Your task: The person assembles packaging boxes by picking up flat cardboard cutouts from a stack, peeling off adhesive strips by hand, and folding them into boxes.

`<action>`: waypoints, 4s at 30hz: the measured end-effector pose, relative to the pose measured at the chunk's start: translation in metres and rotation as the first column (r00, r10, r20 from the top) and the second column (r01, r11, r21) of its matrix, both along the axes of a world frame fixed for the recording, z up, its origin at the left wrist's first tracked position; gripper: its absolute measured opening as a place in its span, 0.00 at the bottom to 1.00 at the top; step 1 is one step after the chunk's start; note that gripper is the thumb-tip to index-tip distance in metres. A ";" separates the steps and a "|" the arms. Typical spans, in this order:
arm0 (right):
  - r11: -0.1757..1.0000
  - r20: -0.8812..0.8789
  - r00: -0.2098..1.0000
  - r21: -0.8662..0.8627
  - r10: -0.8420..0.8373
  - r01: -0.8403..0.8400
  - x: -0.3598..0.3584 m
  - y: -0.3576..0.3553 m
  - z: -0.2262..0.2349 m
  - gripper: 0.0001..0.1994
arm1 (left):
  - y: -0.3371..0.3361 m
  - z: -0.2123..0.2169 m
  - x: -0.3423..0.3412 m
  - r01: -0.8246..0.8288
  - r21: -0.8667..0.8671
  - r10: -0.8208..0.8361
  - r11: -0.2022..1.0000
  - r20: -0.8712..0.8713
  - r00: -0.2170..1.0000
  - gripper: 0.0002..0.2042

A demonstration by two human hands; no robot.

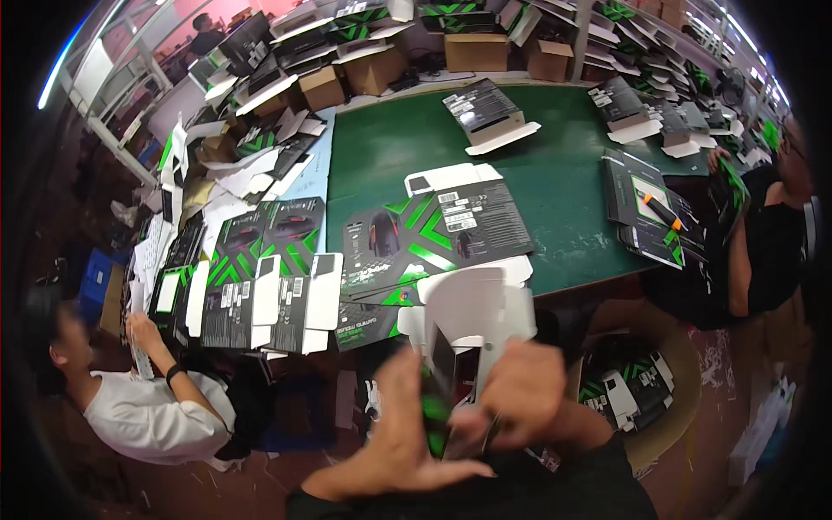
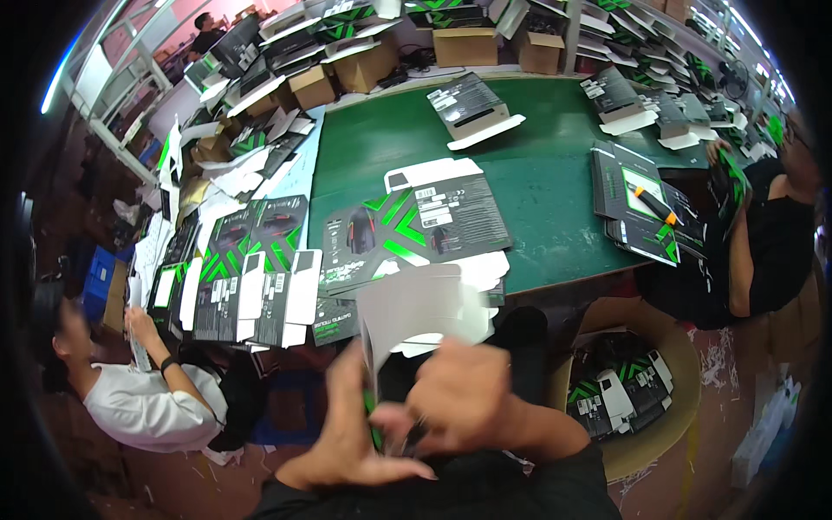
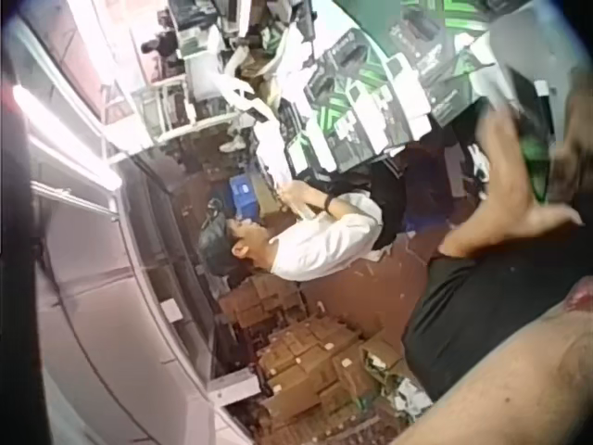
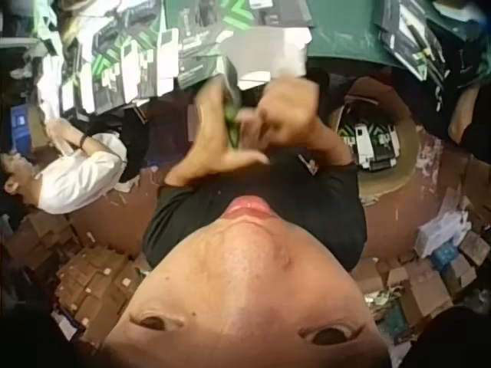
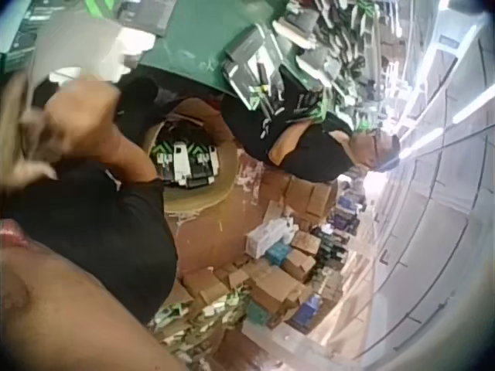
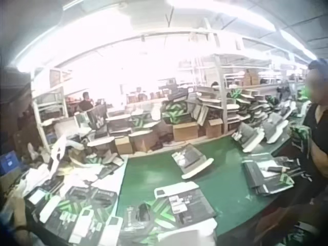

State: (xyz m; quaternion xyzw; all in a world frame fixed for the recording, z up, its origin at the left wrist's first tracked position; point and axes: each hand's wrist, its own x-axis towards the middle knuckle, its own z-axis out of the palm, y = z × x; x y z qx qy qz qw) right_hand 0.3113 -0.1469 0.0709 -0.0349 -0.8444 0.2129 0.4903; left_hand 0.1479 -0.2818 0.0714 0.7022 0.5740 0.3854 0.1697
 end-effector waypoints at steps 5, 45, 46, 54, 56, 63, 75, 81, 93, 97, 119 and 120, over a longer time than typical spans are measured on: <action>0.952 -0.182 0.961 0.190 -0.206 0.240 -0.010 -0.021 0.005 0.13 | -0.037 -0.041 -0.011 0.094 -0.130 -0.045 0.987 0.336 0.941 0.40; 0.727 0.102 0.987 -0.667 -0.126 0.162 0.051 -0.019 -0.147 0.19 | 0.000 -0.144 -0.014 -0.096 -0.018 0.093 0.995 0.474 0.875 0.26; 0.692 0.176 0.970 -0.680 -0.170 0.244 0.055 -0.025 -0.150 0.19 | -0.005 -0.152 -0.011 -0.102 0.000 0.086 0.995 0.546 0.834 0.24; 0.612 -0.147 0.970 -0.791 -0.195 0.003 0.051 -0.040 -0.153 0.15 | -0.009 -0.140 -0.004 -0.063 0.035 0.041 0.997 0.447 0.894 0.14; 0.746 0.012 1.000 -0.666 0.027 -0.012 0.055 -0.029 -0.141 0.17 | -0.010 -0.136 -0.004 -0.067 0.042 0.037 0.997 0.513 0.858 0.12; 0.566 0.044 0.996 -0.820 -0.081 0.082 0.037 -0.042 -0.131 0.12 | -0.014 -0.132 0.011 -0.323 -0.113 0.326 0.940 0.576 0.749 0.13; 0.295 0.075 0.995 -0.951 -0.066 0.091 0.031 -0.045 -0.121 0.08 | -0.026 -0.142 -0.006 -0.116 -0.116 0.164 0.986 0.732 0.662 0.15; 0.346 0.054 0.998 -0.937 0.019 0.044 0.037 -0.039 -0.119 0.05 | -0.027 -0.150 -0.010 -0.054 -0.016 0.052 0.998 0.643 0.764 0.20; 0.580 0.168 0.967 -0.814 0.194 0.025 0.057 -0.042 -0.115 0.18 | -0.029 -0.149 -0.007 -0.123 0.053 0.059 0.991 0.652 0.756 0.13; 0.584 0.083 0.996 -0.810 0.044 0.042 0.051 -0.056 -0.123 0.13 | -0.030 -0.150 -0.004 -0.117 0.087 0.035 0.989 0.632 0.774 0.11; 0.447 -0.394 0.819 -0.874 -0.416 -0.193 0.096 -0.028 -0.116 0.16 | 0.075 -0.041 -0.084 -0.340 -0.159 0.366 0.927 0.586 0.723 0.43; 0.438 -0.359 0.821 -0.886 -0.444 -0.151 0.102 -0.023 -0.115 0.14 | 0.125 -0.026 -0.102 -0.312 -0.103 0.310 0.944 0.597 0.740 0.39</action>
